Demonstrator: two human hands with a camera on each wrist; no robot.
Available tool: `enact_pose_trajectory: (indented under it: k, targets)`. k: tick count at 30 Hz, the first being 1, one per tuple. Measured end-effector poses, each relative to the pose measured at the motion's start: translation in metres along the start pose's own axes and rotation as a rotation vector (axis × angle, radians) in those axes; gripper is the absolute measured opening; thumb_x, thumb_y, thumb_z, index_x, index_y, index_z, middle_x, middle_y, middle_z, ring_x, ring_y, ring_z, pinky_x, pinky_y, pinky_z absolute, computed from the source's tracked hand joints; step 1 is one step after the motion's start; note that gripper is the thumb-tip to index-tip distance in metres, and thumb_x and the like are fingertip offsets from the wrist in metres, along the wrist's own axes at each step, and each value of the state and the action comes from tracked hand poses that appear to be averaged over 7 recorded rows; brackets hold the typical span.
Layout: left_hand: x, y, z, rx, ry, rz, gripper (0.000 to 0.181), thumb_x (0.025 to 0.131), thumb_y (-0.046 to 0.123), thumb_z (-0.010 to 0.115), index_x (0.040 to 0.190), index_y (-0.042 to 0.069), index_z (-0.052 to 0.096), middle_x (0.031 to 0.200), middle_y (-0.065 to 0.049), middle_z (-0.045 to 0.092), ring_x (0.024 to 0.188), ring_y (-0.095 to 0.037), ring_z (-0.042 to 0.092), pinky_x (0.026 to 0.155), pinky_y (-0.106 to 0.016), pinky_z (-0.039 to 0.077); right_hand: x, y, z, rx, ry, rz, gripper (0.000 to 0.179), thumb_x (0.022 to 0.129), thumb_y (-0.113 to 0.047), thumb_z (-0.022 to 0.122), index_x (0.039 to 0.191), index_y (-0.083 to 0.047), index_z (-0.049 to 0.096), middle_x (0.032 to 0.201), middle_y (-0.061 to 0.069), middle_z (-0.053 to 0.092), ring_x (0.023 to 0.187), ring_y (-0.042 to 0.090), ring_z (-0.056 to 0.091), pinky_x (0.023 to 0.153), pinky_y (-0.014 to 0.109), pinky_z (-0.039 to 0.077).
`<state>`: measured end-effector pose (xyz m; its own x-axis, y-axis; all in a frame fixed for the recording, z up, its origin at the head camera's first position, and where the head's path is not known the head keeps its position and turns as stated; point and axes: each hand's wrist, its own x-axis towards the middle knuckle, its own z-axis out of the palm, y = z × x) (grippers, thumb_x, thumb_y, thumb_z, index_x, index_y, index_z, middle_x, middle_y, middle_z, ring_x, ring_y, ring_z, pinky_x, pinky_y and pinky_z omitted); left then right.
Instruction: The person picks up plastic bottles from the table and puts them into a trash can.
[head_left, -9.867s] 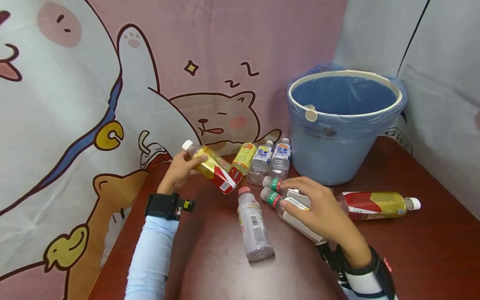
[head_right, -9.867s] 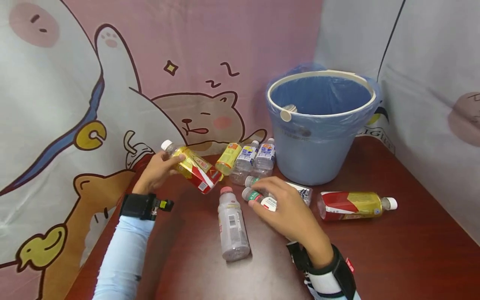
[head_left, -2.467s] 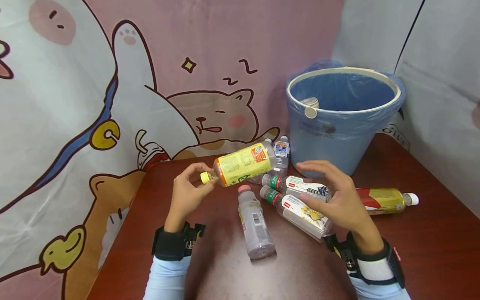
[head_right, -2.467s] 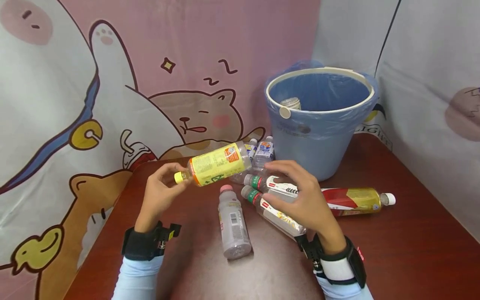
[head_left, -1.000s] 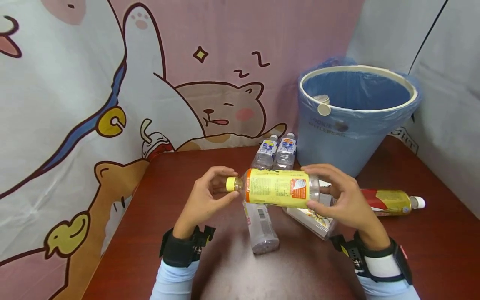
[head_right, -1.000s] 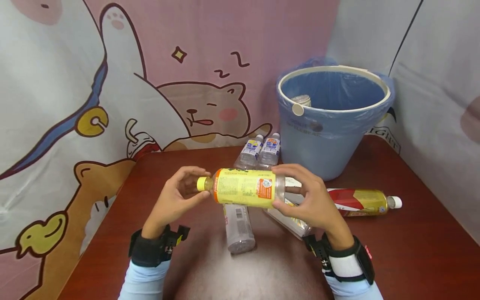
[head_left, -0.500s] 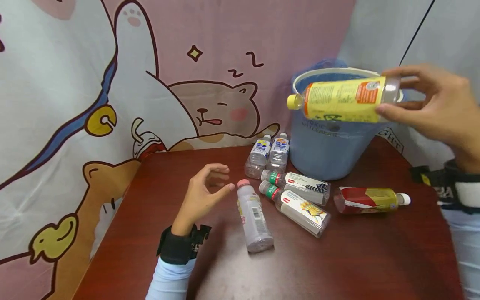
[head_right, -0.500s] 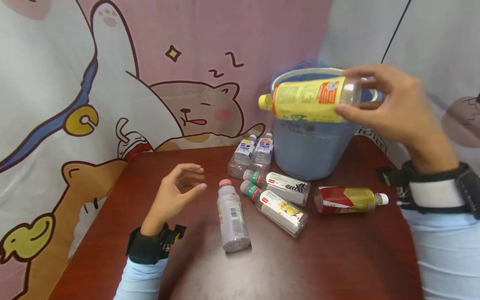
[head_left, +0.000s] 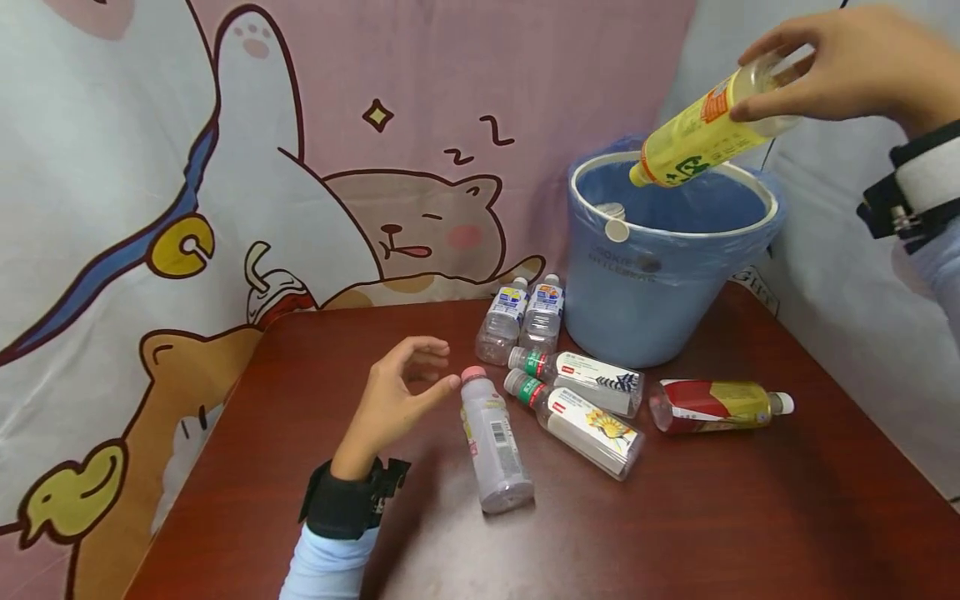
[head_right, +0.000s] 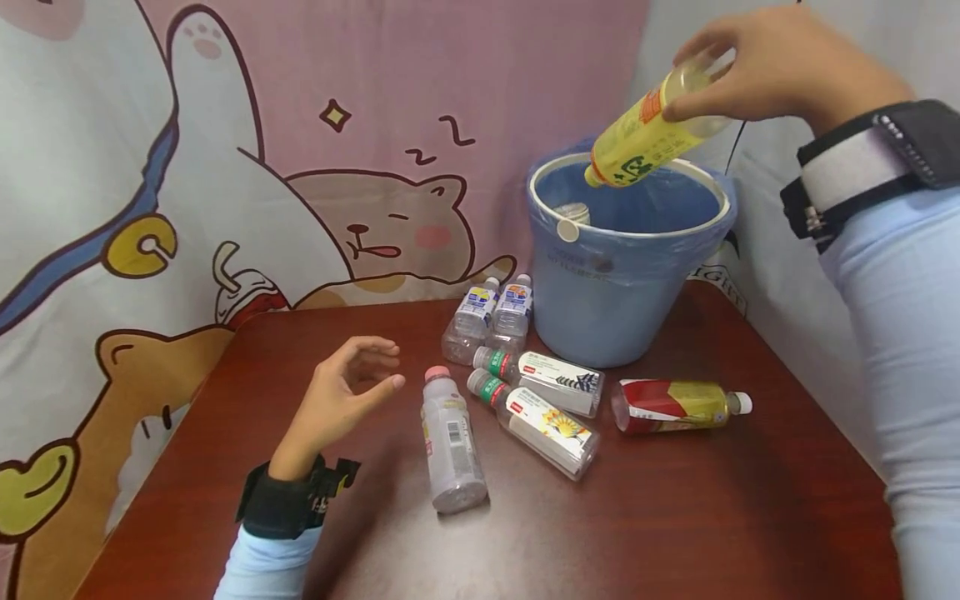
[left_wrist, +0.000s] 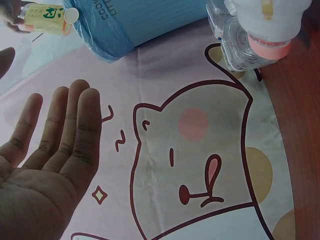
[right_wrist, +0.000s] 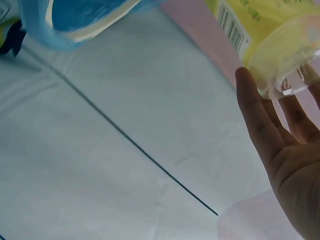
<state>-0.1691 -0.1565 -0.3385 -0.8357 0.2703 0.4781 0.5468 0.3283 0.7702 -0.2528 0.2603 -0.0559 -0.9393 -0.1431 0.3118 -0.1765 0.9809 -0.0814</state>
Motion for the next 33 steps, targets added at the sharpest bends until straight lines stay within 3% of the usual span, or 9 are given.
enact_pose_trajectory:
  k: [2,9,15,21,23,30,33]
  targets:
    - [0.0,-0.001,0.0,0.004,0.008,0.01,0.042,0.077,0.028,0.071,0.113,0.014,0.054,0.105,0.001,0.059,0.094,-0.014,0.059,0.077,-0.031,0.051,0.009,0.0,0.0,-0.035,-0.043,0.0,0.066,0.083,-0.033,0.061,0.132,0.005,0.037,0.122,0.036,0.039,0.101,0.053,0.042,0.076,0.061,0.042]
    - [0.001,-0.001,0.004,0.013,0.008,-0.013,0.042,0.075,0.029,0.072,0.112,0.015,0.055,0.103,0.003,0.059,0.092,-0.013,0.058,0.076,-0.03,0.051,0.023,-0.001,0.007,-0.147,-0.191,0.012,0.072,0.082,-0.046,0.057,0.133,0.001,0.036,0.123,0.035,0.034,0.099,0.048,0.035,0.077,0.06,0.04]
    - [0.001,0.006,0.005,0.014,0.002,-0.019,0.041,0.077,0.024,0.071,0.112,0.012,0.054,0.104,-0.001,0.059,0.093,-0.017,0.058,0.078,-0.035,0.051,0.025,0.001,0.012,-0.148,-0.217,0.001,0.072,0.082,-0.047,0.057,0.132,0.001,0.038,0.124,0.035,0.035,0.102,0.049,0.034,0.079,0.06,0.041]
    - [0.002,0.034,-0.002,0.009,-0.002,-0.013,0.038,0.078,0.01,0.07,0.111,0.002,0.053,0.103,-0.012,0.059,0.093,-0.029,0.058,0.078,-0.045,0.049,0.025,0.007,0.01,-0.171,-0.215,-0.015,0.069,0.083,-0.045,0.057,0.13,0.002,0.039,0.122,0.036,0.036,0.1,0.049,0.033,0.078,0.061,0.04]
    - [0.001,0.037,-0.003,0.011,-0.002,-0.017,0.038,0.078,0.009,0.069,0.111,0.0,0.053,0.103,-0.013,0.059,0.094,-0.03,0.058,0.078,-0.046,0.049,0.025,0.007,0.01,-0.174,-0.211,-0.016,0.068,0.083,-0.044,0.058,0.13,0.001,0.039,0.122,0.036,0.036,0.1,0.049,0.033,0.079,0.062,0.04]
    - [0.0,0.004,0.001,0.027,0.01,-0.02,0.041,0.078,0.028,0.07,0.114,0.013,0.054,0.105,0.0,0.059,0.094,-0.015,0.058,0.078,-0.035,0.05,0.029,0.007,0.014,-0.18,-0.246,-0.035,0.074,0.081,-0.049,0.057,0.133,0.001,0.035,0.127,0.034,0.034,0.107,0.051,0.035,0.083,0.065,0.034]
    - [0.0,0.004,0.001,0.014,0.013,-0.022,0.041,0.078,0.028,0.07,0.113,0.015,0.054,0.105,0.0,0.059,0.094,-0.015,0.058,0.078,-0.035,0.05,0.031,0.006,0.016,-0.185,-0.252,-0.054,0.074,0.08,-0.049,0.059,0.131,0.0,0.037,0.127,0.033,0.036,0.109,0.05,0.036,0.082,0.065,0.034]
